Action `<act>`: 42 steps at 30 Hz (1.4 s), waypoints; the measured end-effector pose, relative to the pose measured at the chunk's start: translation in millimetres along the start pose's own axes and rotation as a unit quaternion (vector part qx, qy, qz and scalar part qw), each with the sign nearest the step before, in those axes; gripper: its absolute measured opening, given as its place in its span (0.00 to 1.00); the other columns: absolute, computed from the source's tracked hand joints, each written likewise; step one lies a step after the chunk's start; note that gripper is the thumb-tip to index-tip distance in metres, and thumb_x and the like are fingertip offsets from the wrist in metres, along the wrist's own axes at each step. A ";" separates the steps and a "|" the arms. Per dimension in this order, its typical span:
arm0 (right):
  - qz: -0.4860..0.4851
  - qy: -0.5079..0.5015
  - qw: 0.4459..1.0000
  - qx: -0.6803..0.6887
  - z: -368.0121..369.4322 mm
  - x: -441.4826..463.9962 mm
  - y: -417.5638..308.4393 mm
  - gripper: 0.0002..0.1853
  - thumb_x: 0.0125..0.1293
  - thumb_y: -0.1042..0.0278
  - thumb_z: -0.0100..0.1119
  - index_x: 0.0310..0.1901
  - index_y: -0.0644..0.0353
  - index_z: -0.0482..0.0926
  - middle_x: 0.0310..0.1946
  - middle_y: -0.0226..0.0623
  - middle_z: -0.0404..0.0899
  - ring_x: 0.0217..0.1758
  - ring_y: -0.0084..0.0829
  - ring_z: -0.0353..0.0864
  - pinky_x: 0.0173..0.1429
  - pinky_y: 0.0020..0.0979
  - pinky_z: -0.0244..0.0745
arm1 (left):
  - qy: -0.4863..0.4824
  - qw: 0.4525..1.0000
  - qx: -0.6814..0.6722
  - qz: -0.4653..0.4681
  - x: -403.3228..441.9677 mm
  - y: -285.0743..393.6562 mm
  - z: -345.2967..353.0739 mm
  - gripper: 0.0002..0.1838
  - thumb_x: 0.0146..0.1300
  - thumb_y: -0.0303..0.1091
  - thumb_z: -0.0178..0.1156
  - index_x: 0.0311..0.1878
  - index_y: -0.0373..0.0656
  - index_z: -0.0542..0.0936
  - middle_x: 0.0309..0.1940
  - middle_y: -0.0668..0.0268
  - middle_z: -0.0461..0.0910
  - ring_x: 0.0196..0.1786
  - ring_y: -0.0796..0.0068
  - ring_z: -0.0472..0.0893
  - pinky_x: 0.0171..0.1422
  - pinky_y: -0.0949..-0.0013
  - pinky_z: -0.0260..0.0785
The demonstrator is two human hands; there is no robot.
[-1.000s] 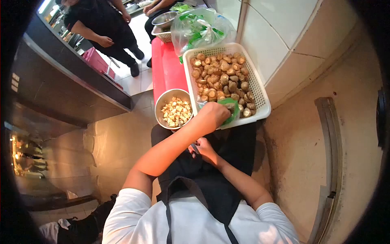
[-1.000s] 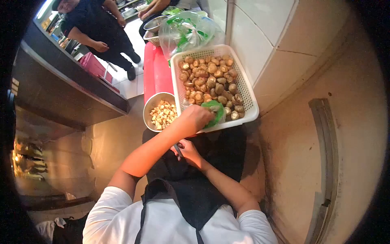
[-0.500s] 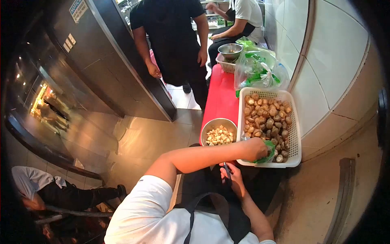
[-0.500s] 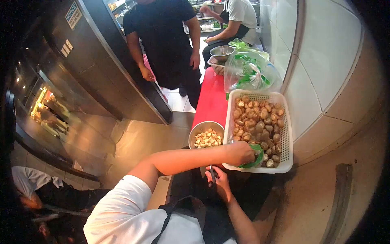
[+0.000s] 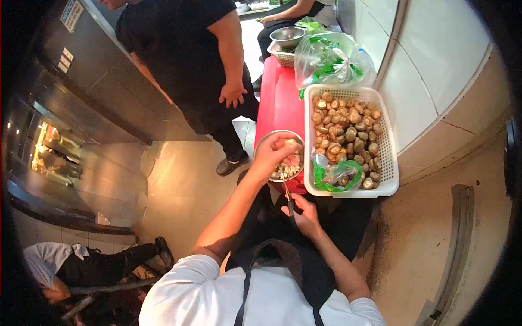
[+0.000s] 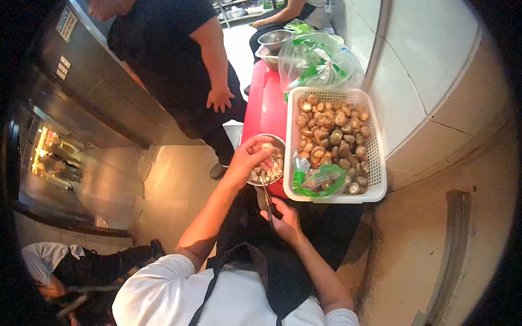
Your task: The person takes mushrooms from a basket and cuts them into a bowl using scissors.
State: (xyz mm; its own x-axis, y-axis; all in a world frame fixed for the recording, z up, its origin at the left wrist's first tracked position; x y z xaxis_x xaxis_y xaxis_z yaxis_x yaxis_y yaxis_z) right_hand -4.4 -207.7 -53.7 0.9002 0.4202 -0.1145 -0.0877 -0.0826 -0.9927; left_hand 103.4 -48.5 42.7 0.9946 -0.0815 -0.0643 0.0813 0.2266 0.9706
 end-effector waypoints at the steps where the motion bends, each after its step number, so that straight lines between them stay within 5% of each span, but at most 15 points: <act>1: -0.015 0.008 1.000 -0.018 1.5 -0.9 -6.2 0.28 0.61 0.58 0.77 0.60 0.62 0.80 0.45 0.43 0.89 0.47 0.30 0.87 0.53 0.32 0.79 | 0.045 0.999 -0.009 0.005 -7.8 -2.0 -15.5 0.19 0.71 0.29 0.64 0.63 0.37 0.77 0.46 0.60 0.86 0.39 0.77 0.86 0.41 0.75 0.80; 6: -0.120 0.081 0.976 -0.162 3.8 -2.8 -52.8 0.27 0.61 0.57 0.75 0.57 0.62 0.80 0.37 0.44 0.87 0.37 0.40 0.88 0.43 0.37 0.81 | 0.111 0.985 -0.122 -0.043 -30.8 -13.3 -55.2 0.21 0.75 0.27 0.57 0.67 0.27 0.74 0.56 0.52 0.82 0.54 0.59 0.87 0.59 0.67 0.83; 9: -0.181 0.124 0.949 -0.228 5.5 0.6 -64.6 0.25 0.60 0.57 0.75 0.55 0.60 0.80 0.32 0.41 0.85 0.33 0.43 0.86 0.38 0.40 0.79 | 0.113 0.986 -0.111 -0.058 -42.5 -22.1 -56.8 0.20 0.75 0.25 0.55 0.67 0.28 0.75 0.56 0.52 0.82 0.54 0.58 0.87 0.60 0.67 0.83; 14: -0.143 0.131 0.934 -0.300 9.2 1.0 -86.2 0.24 0.59 0.56 0.75 0.53 0.60 0.80 0.28 0.39 0.82 0.31 0.41 0.84 0.36 0.42 0.78 | 0.113 0.984 -0.130 -0.033 -51.9 -32.1 -48.8 0.18 0.75 0.25 0.57 0.66 0.32 0.77 0.56 0.58 0.84 0.53 0.74 0.86 0.59 0.72 0.82; 20: -0.185 0.163 0.892 -0.379 9.0 1.2 -81.3 0.27 0.57 0.53 0.75 0.54 0.59 0.80 0.30 0.41 0.82 0.35 0.46 0.85 0.38 0.44 0.79 | 0.149 0.984 -0.086 -0.048 -62.3 -47.0 -46.7 0.17 0.75 0.29 0.60 0.63 0.34 0.81 0.54 0.62 0.86 0.51 0.78 0.85 0.56 0.76 0.81; 42: -0.168 0.107 0.900 -0.388 11.8 17.9 -59.6 0.22 0.61 0.60 0.72 0.53 0.62 0.79 0.32 0.45 0.85 0.36 0.47 0.87 0.38 0.45 0.80 | 0.180 0.978 -0.093 -0.055 -52.5 -63.9 -57.2 0.13 0.73 0.30 0.62 0.56 0.33 0.84 0.48 0.63 0.86 0.47 0.75 0.86 0.53 0.72 0.82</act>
State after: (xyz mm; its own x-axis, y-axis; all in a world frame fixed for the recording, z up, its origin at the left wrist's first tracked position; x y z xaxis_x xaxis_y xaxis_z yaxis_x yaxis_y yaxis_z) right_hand 11.9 -184.6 3.0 0.8890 0.3627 0.2795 0.4545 -0.6248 -0.6349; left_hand 49.7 -3.2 -29.2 0.9348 0.2245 -0.2754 0.1654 0.4110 0.8965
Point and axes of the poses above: each hand's wrist, its own x-axis towards the middle knuckle, its own z-axis out of the palm, y = z × x, the point moved 6 cm from there along x, towards the middle knuckle
